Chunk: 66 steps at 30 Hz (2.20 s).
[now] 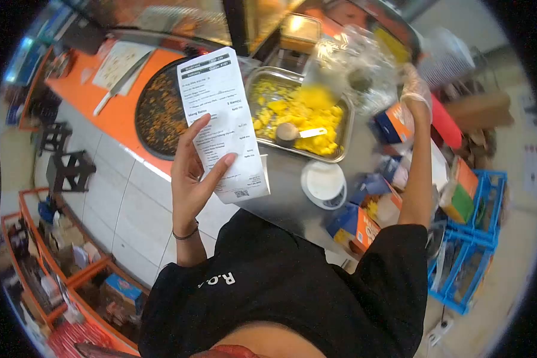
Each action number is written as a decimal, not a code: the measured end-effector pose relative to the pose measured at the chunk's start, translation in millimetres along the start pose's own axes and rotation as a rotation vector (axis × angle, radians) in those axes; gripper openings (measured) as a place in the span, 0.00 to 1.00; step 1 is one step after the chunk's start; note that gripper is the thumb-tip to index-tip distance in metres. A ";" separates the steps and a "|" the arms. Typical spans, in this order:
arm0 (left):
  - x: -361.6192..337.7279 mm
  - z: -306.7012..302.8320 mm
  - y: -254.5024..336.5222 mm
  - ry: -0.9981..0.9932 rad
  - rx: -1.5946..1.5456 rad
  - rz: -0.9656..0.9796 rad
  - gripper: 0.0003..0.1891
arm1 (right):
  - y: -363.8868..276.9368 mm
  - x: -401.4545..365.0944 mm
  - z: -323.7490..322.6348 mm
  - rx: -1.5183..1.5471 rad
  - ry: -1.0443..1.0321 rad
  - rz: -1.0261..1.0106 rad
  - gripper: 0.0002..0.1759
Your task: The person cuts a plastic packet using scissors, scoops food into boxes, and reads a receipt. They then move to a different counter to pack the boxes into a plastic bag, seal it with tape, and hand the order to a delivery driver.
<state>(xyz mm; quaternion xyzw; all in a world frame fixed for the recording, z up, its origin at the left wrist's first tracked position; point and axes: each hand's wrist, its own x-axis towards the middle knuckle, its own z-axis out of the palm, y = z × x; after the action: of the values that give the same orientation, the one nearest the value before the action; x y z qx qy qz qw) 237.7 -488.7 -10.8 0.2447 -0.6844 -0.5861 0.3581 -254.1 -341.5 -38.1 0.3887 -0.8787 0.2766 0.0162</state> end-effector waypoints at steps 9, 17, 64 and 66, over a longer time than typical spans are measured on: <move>-0.4 94.3 26.9 -0.256 -0.036 0.176 0.42 | -7.7 -208.4 -88.2 0.571 -0.718 -0.199 0.07; -61.5 185.2 66.0 -0.305 0.002 0.194 0.51 | 96.3 -300.0 -106.0 -0.091 -0.185 -0.145 0.11; -110.9 376.4 149.2 -0.438 0.751 0.542 0.41 | 194.8 -492.1 -422.0 -0.511 0.884 0.524 0.14; -112.5 375.2 147.7 -0.397 0.729 0.526 0.40 | 235.1 -537.4 -455.5 -0.502 1.072 0.724 0.12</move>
<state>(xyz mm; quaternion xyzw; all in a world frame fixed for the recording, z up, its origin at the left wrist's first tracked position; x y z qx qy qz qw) 28.8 -140.0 89.4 0.0567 -0.9387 -0.2334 0.2474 -127.0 376.0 105.3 -0.1348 -0.8612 0.2069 0.4443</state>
